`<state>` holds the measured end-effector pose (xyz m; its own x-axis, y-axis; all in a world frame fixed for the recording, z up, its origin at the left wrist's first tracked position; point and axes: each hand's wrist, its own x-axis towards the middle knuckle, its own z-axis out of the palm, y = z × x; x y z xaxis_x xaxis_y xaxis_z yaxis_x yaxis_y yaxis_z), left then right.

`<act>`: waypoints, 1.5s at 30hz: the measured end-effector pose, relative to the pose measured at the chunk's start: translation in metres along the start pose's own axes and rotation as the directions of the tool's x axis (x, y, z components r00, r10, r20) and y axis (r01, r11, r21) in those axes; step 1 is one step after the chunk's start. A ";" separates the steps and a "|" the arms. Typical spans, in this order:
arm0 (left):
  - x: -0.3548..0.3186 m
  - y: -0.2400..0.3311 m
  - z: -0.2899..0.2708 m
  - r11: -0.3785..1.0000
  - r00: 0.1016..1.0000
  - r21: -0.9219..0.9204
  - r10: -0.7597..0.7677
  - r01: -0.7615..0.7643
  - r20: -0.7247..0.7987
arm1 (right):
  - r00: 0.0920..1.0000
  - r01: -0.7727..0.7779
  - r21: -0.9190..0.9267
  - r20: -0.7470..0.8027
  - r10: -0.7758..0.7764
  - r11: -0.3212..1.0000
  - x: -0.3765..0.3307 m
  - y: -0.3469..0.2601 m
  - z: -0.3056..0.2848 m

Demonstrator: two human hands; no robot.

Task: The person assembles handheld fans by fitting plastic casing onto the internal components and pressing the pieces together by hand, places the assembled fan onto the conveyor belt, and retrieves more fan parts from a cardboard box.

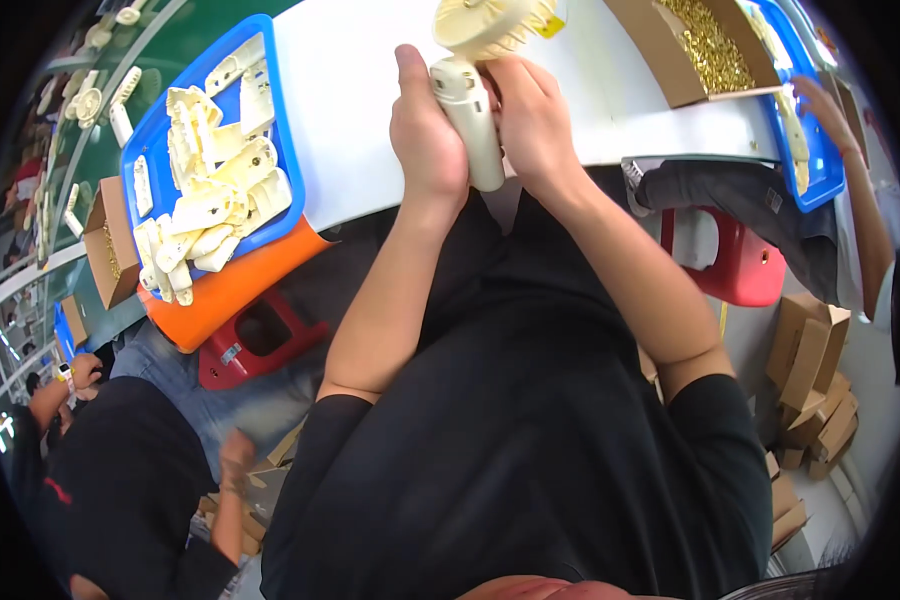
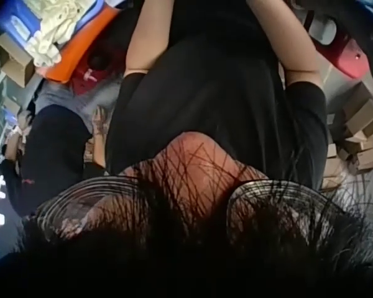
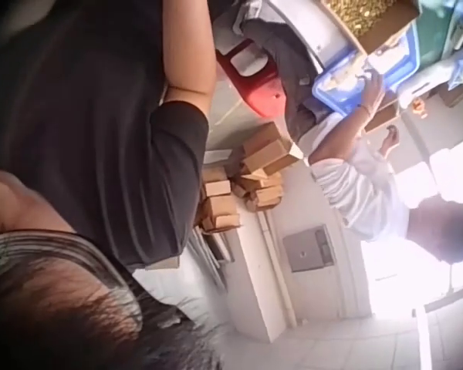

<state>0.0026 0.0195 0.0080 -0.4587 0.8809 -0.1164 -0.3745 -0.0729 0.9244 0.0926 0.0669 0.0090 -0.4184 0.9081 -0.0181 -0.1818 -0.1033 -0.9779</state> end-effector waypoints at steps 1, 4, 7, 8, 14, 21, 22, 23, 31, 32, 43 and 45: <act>-0.002 0.004 0.001 1.000 1.000 -0.003 0.021 -0.021 -0.008 | 0.999 0.011 0.047 -0.034 -0.009 0.999 -0.006 0.000 -0.001; -0.004 0.010 0.016 0.998 1.000 -0.066 0.017 -0.016 0.019 | 0.995 0.054 0.097 -0.091 -0.045 0.994 -0.011 -0.001 -0.006; -0.009 -0.006 0.024 0.964 0.956 0.058 0.249 -0.260 0.155 | 0.986 0.109 0.000 -0.131 -0.108 0.994 -0.011 0.002 -0.016; -0.009 -0.012 0.027 0.922 0.911 0.109 0.339 -0.371 0.236 | 0.984 0.120 -0.014 -0.132 -0.121 0.993 -0.011 -0.002 -0.019; -0.014 0.005 0.022 0.764 0.829 0.357 0.400 -0.538 0.392 | 0.998 0.028 0.395 -0.055 -0.007 0.918 0.001 -0.028 -0.034; -0.018 0.023 0.024 0.631 0.775 0.468 0.396 -0.619 0.492 | 0.987 0.051 0.178 -0.160 -0.022 0.983 0.009 -0.038 -0.038; -0.015 0.022 0.023 0.785 0.852 0.373 0.354 -0.495 0.386 | 0.983 0.046 0.118 -0.182 -0.024 0.992 0.010 -0.039 -0.037; -0.012 0.021 0.023 0.900 0.915 0.249 0.285 -0.358 0.285 | 0.979 0.040 0.058 -0.203 -0.028 0.998 0.010 -0.040 -0.037; 0.007 -0.016 0.057 0.976 0.976 -0.026 0.215 -0.215 -0.032 | 0.943 0.078 0.033 -0.326 -0.063 0.996 0.011 -0.016 -0.027; 0.008 -0.016 0.059 0.969 0.988 -0.191 0.152 -0.154 -0.024 | 0.945 0.077 0.034 -0.321 -0.062 0.996 0.011 -0.018 -0.027; 0.011 0.002 0.047 0.997 0.997 0.075 -0.039 0.034 0.070 | 0.975 -0.032 0.107 -0.218 0.055 0.994 -0.005 -0.036 -0.016; 0.007 -0.001 0.045 0.983 0.997 0.173 0.061 -0.070 0.056 | 0.966 0.024 0.090 -0.258 0.000 0.996 -0.003 -0.035 -0.010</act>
<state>0.0361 0.0473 0.0223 -0.4348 0.8997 -0.0389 -0.1967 -0.0527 0.9790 0.1095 0.0718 0.0414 -0.1743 0.9821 -0.0712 -0.2708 -0.1174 -0.9554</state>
